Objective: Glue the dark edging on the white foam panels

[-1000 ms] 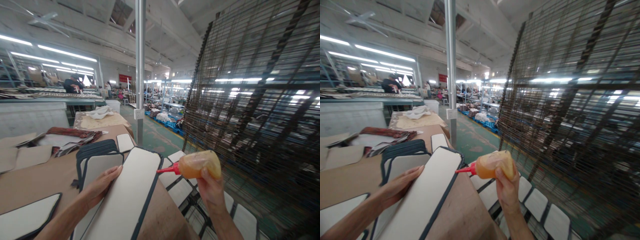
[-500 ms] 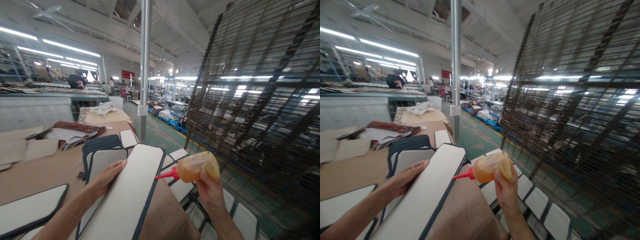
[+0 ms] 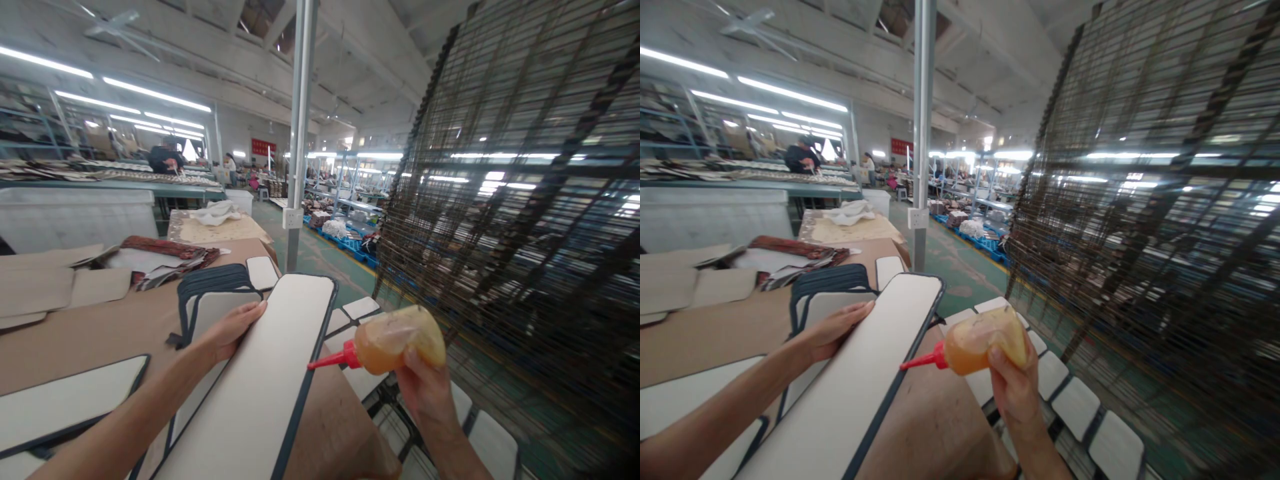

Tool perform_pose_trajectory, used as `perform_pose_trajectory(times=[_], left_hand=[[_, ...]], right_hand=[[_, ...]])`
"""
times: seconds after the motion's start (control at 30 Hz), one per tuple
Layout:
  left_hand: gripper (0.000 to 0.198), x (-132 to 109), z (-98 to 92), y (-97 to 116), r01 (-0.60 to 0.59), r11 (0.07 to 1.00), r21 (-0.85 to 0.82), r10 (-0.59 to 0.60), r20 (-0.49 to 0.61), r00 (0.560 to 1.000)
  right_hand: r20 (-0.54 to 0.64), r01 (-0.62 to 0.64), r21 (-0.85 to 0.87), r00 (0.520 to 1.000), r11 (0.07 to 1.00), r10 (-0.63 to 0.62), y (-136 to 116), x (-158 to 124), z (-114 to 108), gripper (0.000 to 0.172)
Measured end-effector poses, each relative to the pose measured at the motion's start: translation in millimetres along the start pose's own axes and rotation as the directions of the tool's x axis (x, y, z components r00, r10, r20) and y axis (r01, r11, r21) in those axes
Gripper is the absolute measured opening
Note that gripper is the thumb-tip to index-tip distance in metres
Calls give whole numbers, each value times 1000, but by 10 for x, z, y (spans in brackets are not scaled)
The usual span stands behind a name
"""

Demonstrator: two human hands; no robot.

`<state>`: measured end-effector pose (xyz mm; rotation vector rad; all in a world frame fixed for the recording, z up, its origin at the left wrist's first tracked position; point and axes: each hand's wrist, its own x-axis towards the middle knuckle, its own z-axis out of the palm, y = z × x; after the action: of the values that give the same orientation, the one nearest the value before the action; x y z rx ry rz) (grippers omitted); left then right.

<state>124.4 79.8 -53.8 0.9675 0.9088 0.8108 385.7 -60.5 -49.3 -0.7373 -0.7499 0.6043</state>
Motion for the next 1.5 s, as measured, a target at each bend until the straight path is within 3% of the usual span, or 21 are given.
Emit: perform_pose_trajectory(times=[0.37, 0.67, 1.07, 1.33, 1.5], left_hand=[[18, 157, 145, 87, 12, 1000, 7, -12, 11, 1000], [12, 226, 203, 140, 19, 999, 26, -19, -2, 1000], [14, 405, 139, 179, 29, 1000, 7, -29, -36, 999], [15, 493, 75, 225, 28, 1000, -4, -29, -44, 999], [18, 501, 93, 261, 43, 999, 8, -42, -87, 995]], right_hand=[[-6, -3, 18, 1000, 1000, 3, -67, -89, -58, 46], [56, 4, -2, 998, 1000, -4, -106, -153, -125, 47], [19, -32, 22, 999, 999, 31, -136, -262, -113, 50], [86, -67, -5, 994, 998, 67, -120, -307, -125, 67], [43, -98, -19, 994, 995, 99, -149, -337, -98, 79]])
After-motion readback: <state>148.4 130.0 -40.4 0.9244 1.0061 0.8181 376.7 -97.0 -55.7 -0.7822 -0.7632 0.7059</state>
